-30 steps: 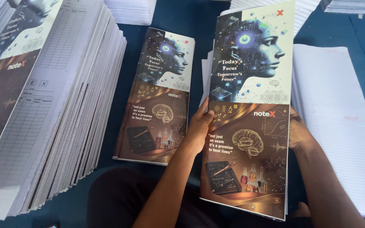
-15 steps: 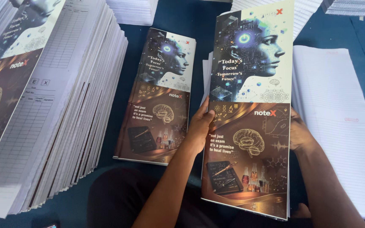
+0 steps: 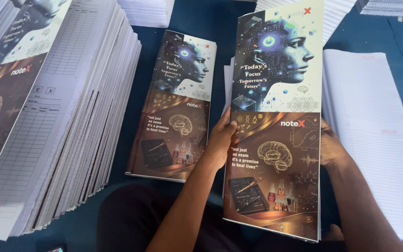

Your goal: The person inserts a stack of blank pages into a printed notebook cover, aligns the edges, and places the assembled notebook onto a growing stack. This process is repeated multiple times with identical materials.

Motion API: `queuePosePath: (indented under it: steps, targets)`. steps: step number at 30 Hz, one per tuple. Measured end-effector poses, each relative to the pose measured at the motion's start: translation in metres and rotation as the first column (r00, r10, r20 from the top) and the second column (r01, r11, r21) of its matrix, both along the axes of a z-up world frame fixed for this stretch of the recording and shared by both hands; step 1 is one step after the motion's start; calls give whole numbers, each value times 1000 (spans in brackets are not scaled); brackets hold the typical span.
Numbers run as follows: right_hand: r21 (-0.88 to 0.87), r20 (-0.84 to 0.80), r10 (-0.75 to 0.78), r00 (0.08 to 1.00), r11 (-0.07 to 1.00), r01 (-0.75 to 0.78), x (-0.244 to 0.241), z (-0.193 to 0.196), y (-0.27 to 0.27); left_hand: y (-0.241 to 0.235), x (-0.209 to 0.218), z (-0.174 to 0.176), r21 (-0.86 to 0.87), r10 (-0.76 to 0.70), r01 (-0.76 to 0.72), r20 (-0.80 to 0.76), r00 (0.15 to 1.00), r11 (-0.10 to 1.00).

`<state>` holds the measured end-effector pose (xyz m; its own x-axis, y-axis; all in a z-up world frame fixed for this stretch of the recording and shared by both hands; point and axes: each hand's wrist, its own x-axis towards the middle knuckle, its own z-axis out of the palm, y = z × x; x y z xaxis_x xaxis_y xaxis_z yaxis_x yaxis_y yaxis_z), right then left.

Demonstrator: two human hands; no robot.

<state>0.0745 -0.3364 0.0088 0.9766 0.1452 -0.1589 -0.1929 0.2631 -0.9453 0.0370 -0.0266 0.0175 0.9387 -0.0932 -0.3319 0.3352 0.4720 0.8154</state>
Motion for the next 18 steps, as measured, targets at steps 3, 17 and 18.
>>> queuePosePath:
  steps: [3,17,18]
  targets:
    - [-35,-4,-4,1000,999,3,0,2,0,-1,0,0,-22,6,-6,5,1000,1000]
    - [-99,-7,16,1000,995,-17,-3,12,5,-1,2,-4,-15,15,-15,37,999,1000]
    - [-80,-2,24,1000,997,-24,-2,11,4,-1,2,-4,-20,15,-15,36,999,1000]
